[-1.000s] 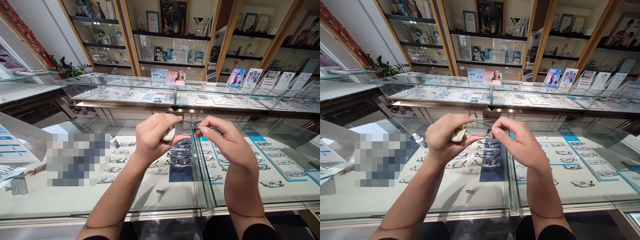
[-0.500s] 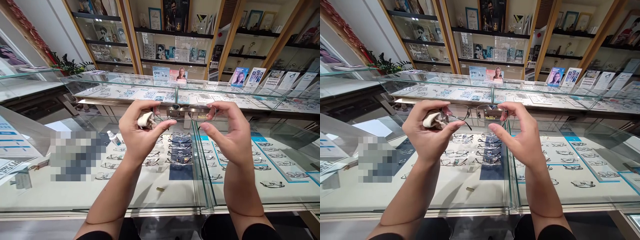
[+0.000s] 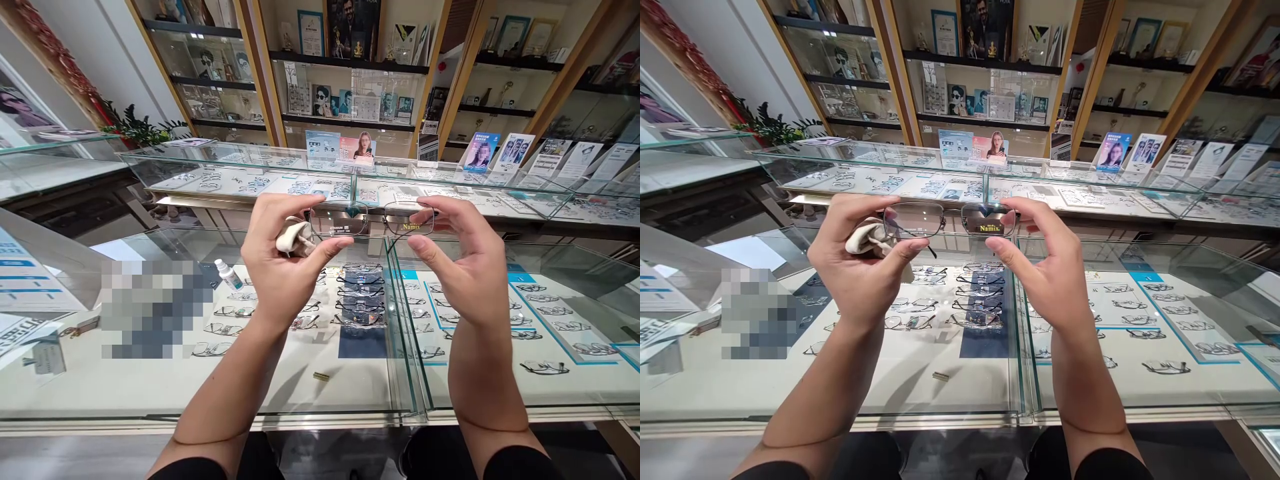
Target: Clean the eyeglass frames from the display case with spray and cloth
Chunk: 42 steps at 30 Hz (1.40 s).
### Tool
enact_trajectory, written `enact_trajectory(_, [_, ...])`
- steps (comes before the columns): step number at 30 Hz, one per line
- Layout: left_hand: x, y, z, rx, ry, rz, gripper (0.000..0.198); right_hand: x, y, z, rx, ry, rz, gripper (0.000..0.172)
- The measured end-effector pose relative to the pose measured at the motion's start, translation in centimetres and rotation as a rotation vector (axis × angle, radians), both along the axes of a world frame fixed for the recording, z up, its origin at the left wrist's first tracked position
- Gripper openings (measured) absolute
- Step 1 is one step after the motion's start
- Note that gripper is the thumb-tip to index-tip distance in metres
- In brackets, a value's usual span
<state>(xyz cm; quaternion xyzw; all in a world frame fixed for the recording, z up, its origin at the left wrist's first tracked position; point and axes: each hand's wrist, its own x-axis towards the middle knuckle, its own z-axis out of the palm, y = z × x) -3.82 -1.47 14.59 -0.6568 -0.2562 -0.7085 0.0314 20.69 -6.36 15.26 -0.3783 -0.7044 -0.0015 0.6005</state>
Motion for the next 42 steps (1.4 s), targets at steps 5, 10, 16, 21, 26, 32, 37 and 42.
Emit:
enact_trajectory(5, [0.0, -0.4, -0.1, 0.034, 0.000, 0.010, 0.047, 0.1, -0.1, -0.1, -0.043, -0.026, -0.035, 0.042])
enact_trajectory(10, [0.1, -0.7, -0.1, 0.047, 0.000, 0.021, 0.047, 0.0, 0.0, -0.2, -0.066, 0.019, -0.010, 0.042])
enact_trajectory(16, [0.2, -0.3, -0.5, 0.021, -0.065, 0.016, 0.057, -0.4, -0.5, -0.2, -0.048, 0.034, -0.032, 0.038])
enact_trajectory(21, [0.1, -0.1, -0.6, 0.013, -0.077, 0.011, 0.057, -0.6, -1.0, -0.1, -0.027, 0.016, -0.061, 0.036])
enact_trajectory(26, [0.4, -0.2, -0.5, -0.010, -0.079, 0.029, 0.053, -0.9, -1.1, 0.1, 0.024, -0.002, -0.129, 0.036])
enact_trajectory(32, [0.7, 0.3, -0.7, -0.081, -0.089, 0.025, 0.051, -1.4, -1.0, 0.0, 0.091, -0.004, -0.203, 0.036])
enact_trajectory(37, [0.8, 0.5, -0.7, -0.098, -0.099, 0.027, 0.053, -1.7, -1.2, -0.1, 0.066, 0.011, -0.197, 0.037])
enact_trajectory(42, [0.8, 0.5, -0.8, -0.122, -0.113, -0.003, 0.057, -1.8, -1.3, 0.0, 0.051, 0.010, -0.192, 0.035])
